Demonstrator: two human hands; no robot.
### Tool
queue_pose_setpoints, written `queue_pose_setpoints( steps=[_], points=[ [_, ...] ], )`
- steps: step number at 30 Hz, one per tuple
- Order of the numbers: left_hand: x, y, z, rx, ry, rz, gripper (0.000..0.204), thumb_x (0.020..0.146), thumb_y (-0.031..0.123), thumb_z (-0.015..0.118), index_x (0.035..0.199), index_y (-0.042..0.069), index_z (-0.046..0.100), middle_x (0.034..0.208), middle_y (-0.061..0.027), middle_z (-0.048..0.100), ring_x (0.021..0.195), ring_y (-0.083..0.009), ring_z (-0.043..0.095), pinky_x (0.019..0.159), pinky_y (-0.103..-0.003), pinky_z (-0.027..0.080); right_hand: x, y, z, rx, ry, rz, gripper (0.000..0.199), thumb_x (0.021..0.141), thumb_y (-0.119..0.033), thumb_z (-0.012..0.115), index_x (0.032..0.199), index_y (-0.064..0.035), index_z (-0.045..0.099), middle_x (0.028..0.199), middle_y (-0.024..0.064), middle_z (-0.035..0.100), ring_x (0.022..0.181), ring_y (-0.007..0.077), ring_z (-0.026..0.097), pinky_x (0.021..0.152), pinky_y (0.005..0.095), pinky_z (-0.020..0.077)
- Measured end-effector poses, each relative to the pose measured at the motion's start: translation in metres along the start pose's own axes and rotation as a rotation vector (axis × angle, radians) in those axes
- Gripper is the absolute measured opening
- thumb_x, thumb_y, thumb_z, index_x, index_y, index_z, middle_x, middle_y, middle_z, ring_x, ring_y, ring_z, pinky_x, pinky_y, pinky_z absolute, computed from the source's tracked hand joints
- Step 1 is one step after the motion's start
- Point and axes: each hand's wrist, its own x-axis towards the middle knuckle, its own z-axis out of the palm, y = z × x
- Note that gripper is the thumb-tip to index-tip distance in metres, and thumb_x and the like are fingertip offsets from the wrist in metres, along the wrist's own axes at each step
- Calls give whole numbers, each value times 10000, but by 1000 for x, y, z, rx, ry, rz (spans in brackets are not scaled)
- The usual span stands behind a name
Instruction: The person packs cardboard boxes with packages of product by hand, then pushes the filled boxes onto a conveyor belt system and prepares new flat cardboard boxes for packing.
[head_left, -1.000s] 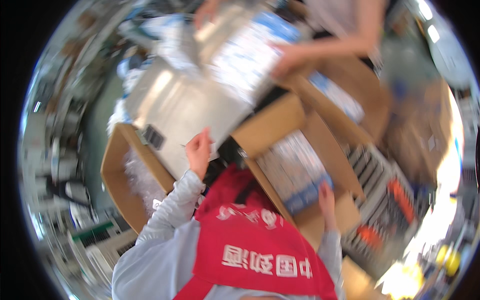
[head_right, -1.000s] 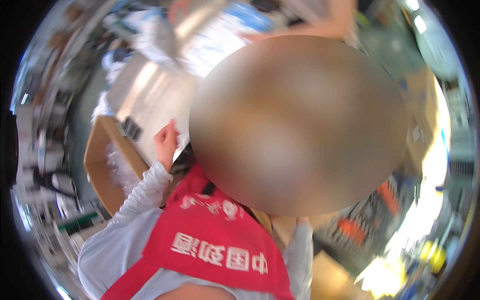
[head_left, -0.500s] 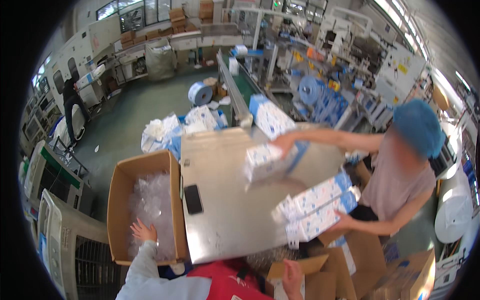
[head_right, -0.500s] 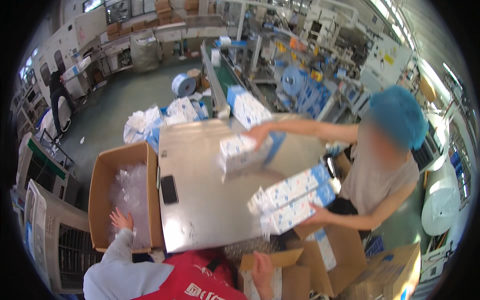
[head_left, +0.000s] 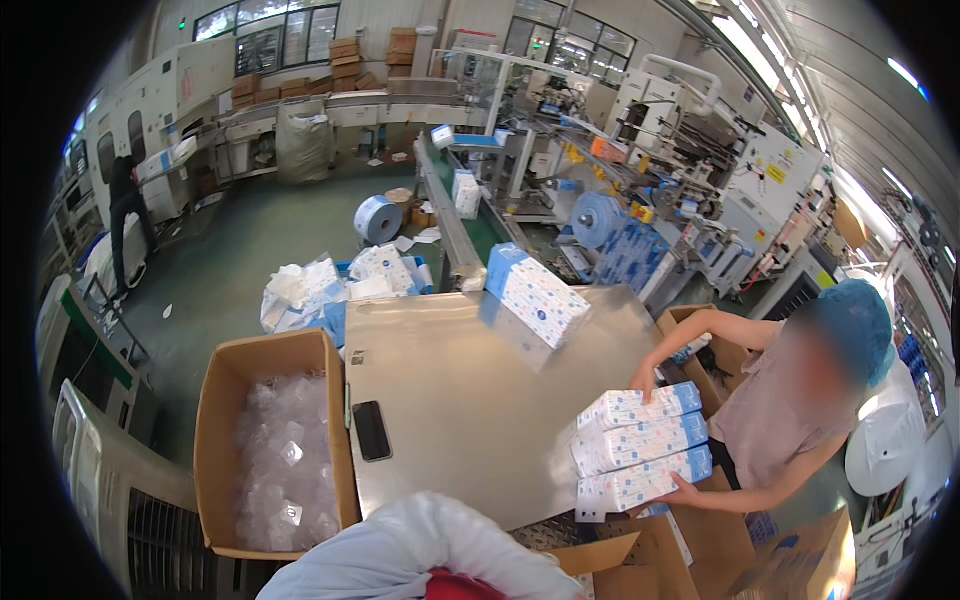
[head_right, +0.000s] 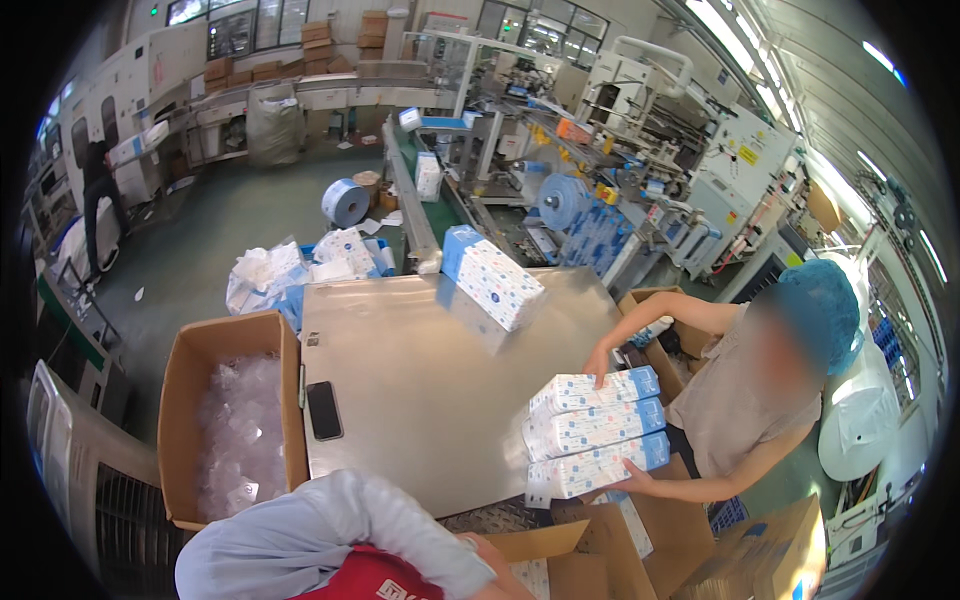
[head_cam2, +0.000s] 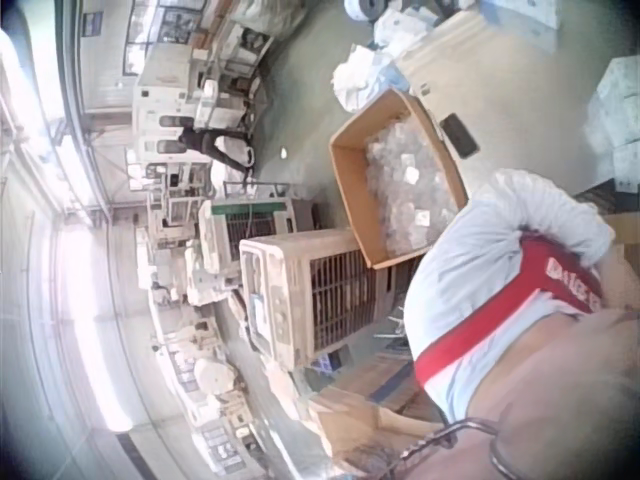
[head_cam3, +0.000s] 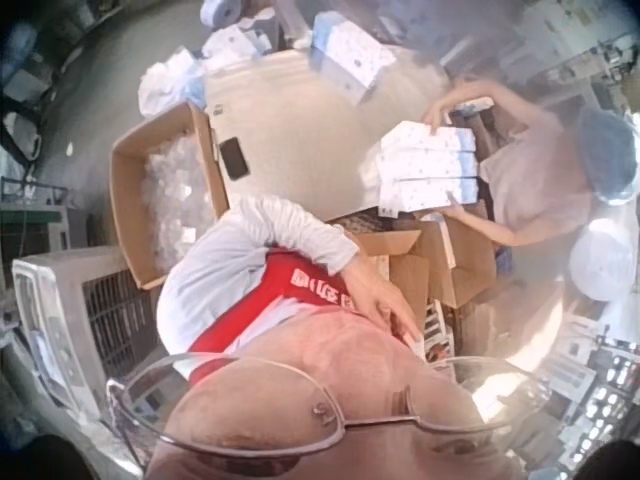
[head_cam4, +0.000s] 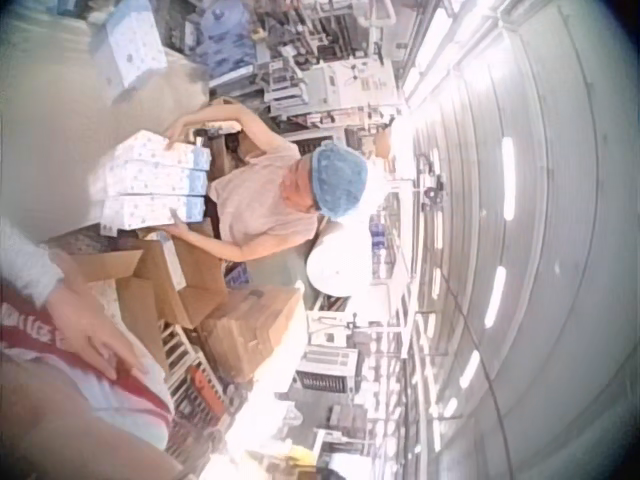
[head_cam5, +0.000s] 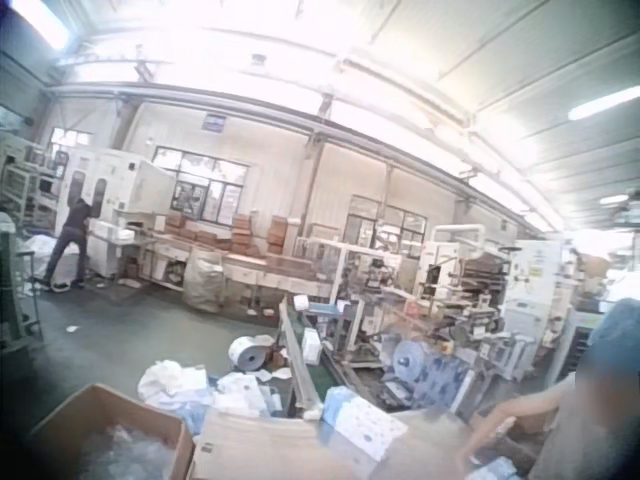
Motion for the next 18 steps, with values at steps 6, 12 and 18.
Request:
queue_pose_setpoints(
  steps=[6,12,18],
  points=[
    [88,-59,76,-904,-543,-224,457,901,236,663,1251,-33,544,1068,-102,678,929,-140,627,750,-306,525,-55,46,3,64,157,38,346,892,-155,595,1223,-56,577,1155,147,578,1069,272,575,911,343,457],
    [114,-38,97,-842,-572,-121,452,902,241,654,1252,-18,532,1136,-117,628,1014,-174,578,827,-331,482,-84,63,3,104,195,28,334,889,-151,604,1210,-60,590,1114,148,593,1036,271,587,889,343,465],
    [120,-33,102,-692,-571,-40,446,904,245,644,1252,-3,519,1204,-132,579,1100,-208,529,904,-357,439,-105,67,8,101,202,60,322,885,-147,613,1196,-65,603,1073,148,608,1004,270,599,868,343,472]
  ],
)
